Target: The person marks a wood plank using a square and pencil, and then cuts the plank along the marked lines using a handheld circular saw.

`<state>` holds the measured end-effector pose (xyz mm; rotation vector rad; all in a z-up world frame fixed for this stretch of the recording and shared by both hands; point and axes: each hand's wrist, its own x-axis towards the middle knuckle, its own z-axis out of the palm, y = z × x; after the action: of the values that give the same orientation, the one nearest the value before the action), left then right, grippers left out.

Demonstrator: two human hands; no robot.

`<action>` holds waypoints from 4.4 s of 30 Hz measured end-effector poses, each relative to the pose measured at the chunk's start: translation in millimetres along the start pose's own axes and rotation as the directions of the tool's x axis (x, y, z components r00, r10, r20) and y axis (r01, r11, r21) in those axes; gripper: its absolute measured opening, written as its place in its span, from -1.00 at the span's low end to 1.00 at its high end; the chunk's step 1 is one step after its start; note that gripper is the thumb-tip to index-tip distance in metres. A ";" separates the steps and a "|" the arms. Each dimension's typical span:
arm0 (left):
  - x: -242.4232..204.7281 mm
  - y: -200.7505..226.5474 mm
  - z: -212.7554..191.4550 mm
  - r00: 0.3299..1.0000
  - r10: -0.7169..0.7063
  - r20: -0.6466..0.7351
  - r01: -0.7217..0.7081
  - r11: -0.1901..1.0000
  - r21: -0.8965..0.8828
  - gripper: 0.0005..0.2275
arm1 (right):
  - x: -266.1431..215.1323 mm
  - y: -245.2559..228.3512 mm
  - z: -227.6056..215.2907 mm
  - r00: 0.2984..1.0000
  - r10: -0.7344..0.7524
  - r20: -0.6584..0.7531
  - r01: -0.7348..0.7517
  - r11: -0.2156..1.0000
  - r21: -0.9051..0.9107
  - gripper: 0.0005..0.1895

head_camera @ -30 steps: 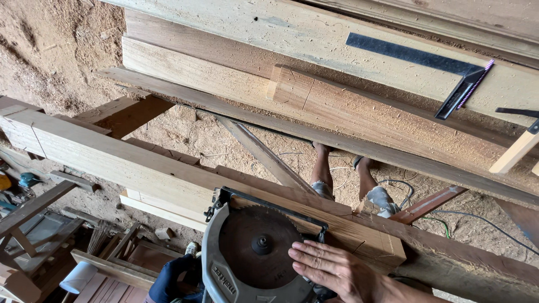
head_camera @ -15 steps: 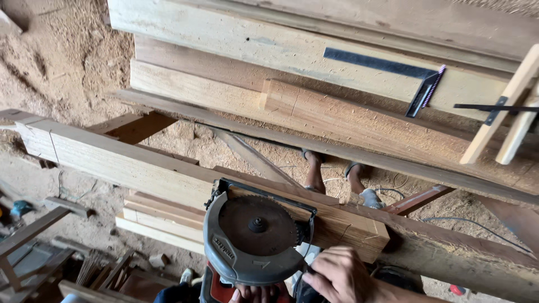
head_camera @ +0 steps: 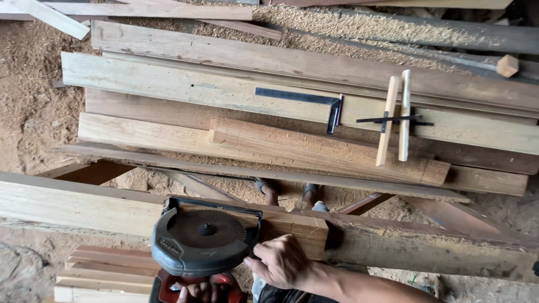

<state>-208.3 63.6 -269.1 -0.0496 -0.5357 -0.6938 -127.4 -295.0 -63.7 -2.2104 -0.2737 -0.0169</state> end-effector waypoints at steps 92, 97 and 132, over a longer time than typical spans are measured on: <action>385.2 -401.9 -104.9 0.553 -0.160 -0.818 0.706 -0.431 0.562 -0.65 | -296.2 404.8 -115.3 0.737 0.521 -0.430 -0.505 0.848 0.163 -0.66; 413.7 -383.5 -72.5 0.528 -0.023 -0.849 0.734 -0.489 0.471 -0.75 | -218.5 308.5 -158.1 0.781 0.573 -0.250 -0.458 0.796 0.395 -0.60; 138.6 96.7 1.5 0.508 0.501 -0.701 0.824 -0.519 0.227 -0.83 | 189.0 154.5 59.2 0.786 0.604 -0.129 -0.555 0.782 0.283 -0.43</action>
<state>-60.3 56.1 -187.8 2.5408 0.0245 -0.4078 83.2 -303.0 -200.3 -1.9505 0.5200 0.1137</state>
